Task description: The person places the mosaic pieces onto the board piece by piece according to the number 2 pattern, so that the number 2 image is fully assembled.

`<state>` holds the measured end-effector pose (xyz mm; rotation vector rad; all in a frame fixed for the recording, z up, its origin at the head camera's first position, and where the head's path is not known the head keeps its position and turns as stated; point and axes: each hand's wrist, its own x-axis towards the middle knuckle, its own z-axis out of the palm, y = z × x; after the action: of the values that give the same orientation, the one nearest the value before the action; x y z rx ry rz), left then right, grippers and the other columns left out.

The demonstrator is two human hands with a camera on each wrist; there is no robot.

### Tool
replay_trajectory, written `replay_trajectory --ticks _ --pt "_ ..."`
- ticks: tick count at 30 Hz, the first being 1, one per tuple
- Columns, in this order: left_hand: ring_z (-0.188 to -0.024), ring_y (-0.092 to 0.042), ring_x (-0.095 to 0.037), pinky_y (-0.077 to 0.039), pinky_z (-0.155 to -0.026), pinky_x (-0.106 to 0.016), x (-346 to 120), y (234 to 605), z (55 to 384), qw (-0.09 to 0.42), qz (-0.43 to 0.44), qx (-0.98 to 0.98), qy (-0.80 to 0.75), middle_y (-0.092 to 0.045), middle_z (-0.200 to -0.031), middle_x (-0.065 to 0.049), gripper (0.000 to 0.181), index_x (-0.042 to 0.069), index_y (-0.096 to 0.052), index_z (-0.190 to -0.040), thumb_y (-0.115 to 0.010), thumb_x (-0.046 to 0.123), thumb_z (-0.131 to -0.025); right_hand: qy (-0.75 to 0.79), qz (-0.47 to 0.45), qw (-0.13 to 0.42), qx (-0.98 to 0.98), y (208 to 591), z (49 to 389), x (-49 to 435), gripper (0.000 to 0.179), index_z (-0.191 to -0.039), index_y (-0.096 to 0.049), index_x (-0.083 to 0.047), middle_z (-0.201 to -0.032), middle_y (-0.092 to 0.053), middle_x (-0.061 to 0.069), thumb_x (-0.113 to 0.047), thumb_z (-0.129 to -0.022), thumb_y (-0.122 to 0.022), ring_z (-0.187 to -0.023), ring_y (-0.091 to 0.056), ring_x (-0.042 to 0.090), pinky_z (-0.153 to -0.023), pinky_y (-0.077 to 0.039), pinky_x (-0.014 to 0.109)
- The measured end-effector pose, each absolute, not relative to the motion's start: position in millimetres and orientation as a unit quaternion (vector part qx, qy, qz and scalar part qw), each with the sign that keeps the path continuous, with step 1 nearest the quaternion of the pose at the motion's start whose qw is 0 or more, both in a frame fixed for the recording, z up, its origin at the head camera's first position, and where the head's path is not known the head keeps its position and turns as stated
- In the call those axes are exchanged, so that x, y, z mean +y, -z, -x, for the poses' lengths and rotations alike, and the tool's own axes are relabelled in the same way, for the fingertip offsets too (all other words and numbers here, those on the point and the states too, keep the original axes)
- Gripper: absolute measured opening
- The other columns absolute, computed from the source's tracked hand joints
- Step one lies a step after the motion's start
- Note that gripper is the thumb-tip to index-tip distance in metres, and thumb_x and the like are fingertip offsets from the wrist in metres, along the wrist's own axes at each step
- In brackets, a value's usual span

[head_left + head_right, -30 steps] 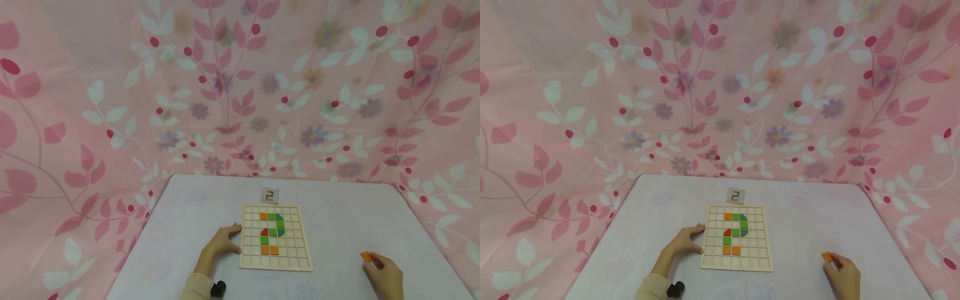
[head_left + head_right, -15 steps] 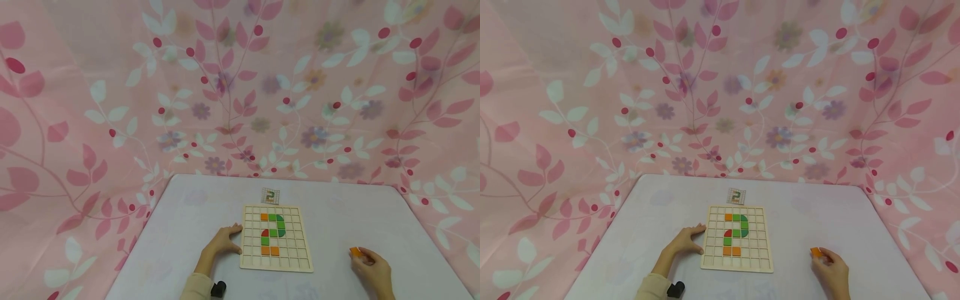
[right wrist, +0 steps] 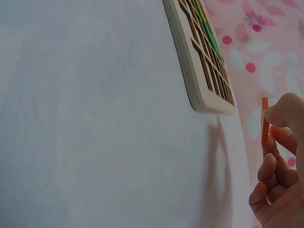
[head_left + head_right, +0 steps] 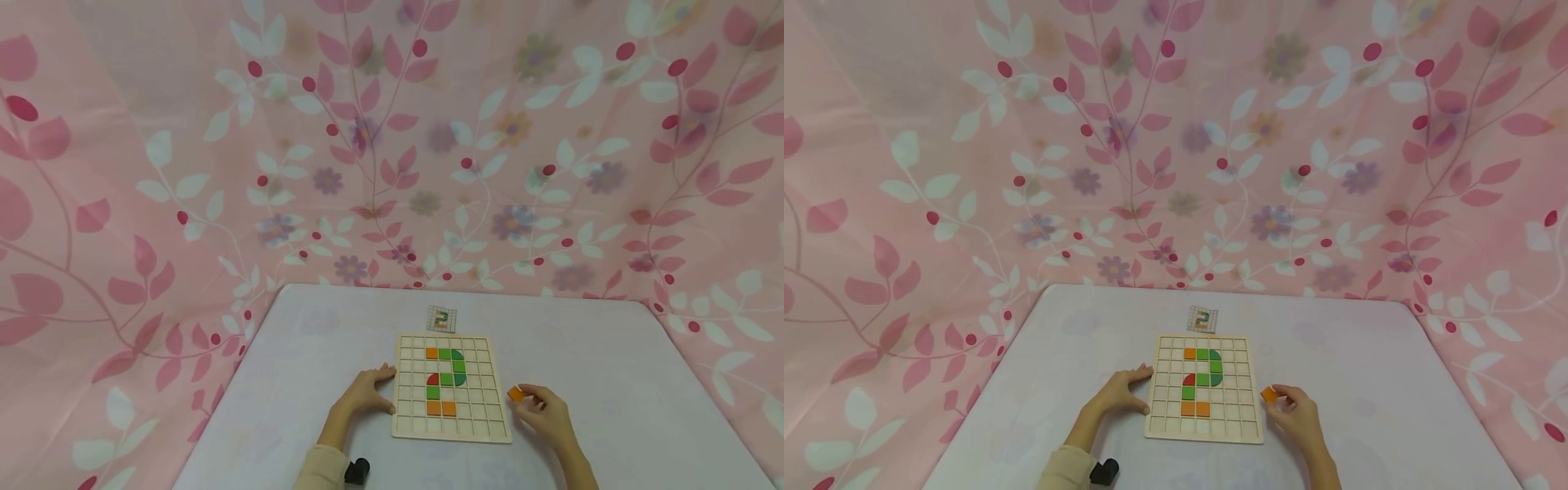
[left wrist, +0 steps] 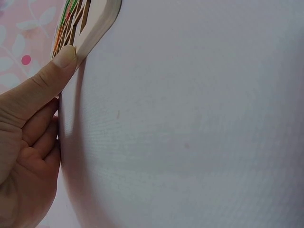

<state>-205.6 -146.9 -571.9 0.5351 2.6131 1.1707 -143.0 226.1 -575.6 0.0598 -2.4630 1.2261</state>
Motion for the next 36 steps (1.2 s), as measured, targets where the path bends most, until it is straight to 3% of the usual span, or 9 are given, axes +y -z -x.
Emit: replay_trajectory --ticks 14,18,20,29,36 --pt "-0.132 -0.038 -0.038 -0.027 -0.108 -0.055 -146 573 207 0.114 -0.181 0.890 -0.402 -0.046 -0.138 -0.021 0.082 -0.003 -0.053 -0.131 -0.088 0.013 -0.058 -0.451 -0.132 0.081 -0.879 584 155 164 0.030 -0.093 -0.072 -0.002 -0.088 -0.065 -0.001 0.003 -0.063 -0.072 -0.078 -0.055 0.011 -0.069 -0.047 0.022" --pt "-0.133 -0.037 -0.038 -0.026 -0.109 -0.055 -147 574 207 0.117 -0.179 0.890 -0.402 -0.046 -0.139 -0.021 0.082 -0.003 -0.053 -0.131 -0.088 0.013 -0.058 -0.414 -0.145 0.056 -0.897 585 155 158 0.032 -0.094 -0.073 -0.005 -0.093 -0.063 -0.003 -0.003 -0.062 -0.073 -0.087 -0.056 0.017 -0.078 -0.042 0.029" --pt "-0.133 -0.037 -0.037 -0.027 -0.109 -0.054 -147 574 207 0.117 -0.179 0.891 -0.400 -0.046 -0.139 -0.020 0.082 -0.003 -0.053 -0.131 -0.088 0.013 -0.058 -0.398 -0.149 0.053 -0.904 585 155 155 0.032 -0.095 -0.074 -0.006 -0.095 -0.061 -0.004 -0.003 -0.064 -0.072 -0.088 -0.054 0.018 -0.076 -0.036 0.031" --pt "-0.132 -0.038 -0.037 -0.027 -0.108 -0.054 -147 574 207 0.115 -0.183 0.891 -0.400 -0.047 -0.138 -0.020 0.082 -0.003 -0.053 -0.130 -0.088 0.013 -0.058 -0.371 -0.207 0.127 -0.896 590 152 149 0.023 -0.093 -0.074 -0.003 -0.090 -0.060 -0.004 -0.005 -0.069 -0.075 -0.082 -0.049 0.014 -0.067 -0.027 0.029" --pt "-0.132 -0.038 -0.037 -0.027 -0.108 -0.054 -147 574 207 0.114 -0.181 0.891 -0.401 -0.047 -0.138 -0.019 0.082 -0.003 -0.053 -0.131 -0.088 0.014 -0.058 -0.359 -0.234 0.189 -0.884 595 156 140 0.023 -0.085 -0.075 -0.003 -0.083 -0.063 -0.002 -0.014 -0.066 -0.083 -0.076 -0.058 0.015 -0.066 -0.044 0.033"
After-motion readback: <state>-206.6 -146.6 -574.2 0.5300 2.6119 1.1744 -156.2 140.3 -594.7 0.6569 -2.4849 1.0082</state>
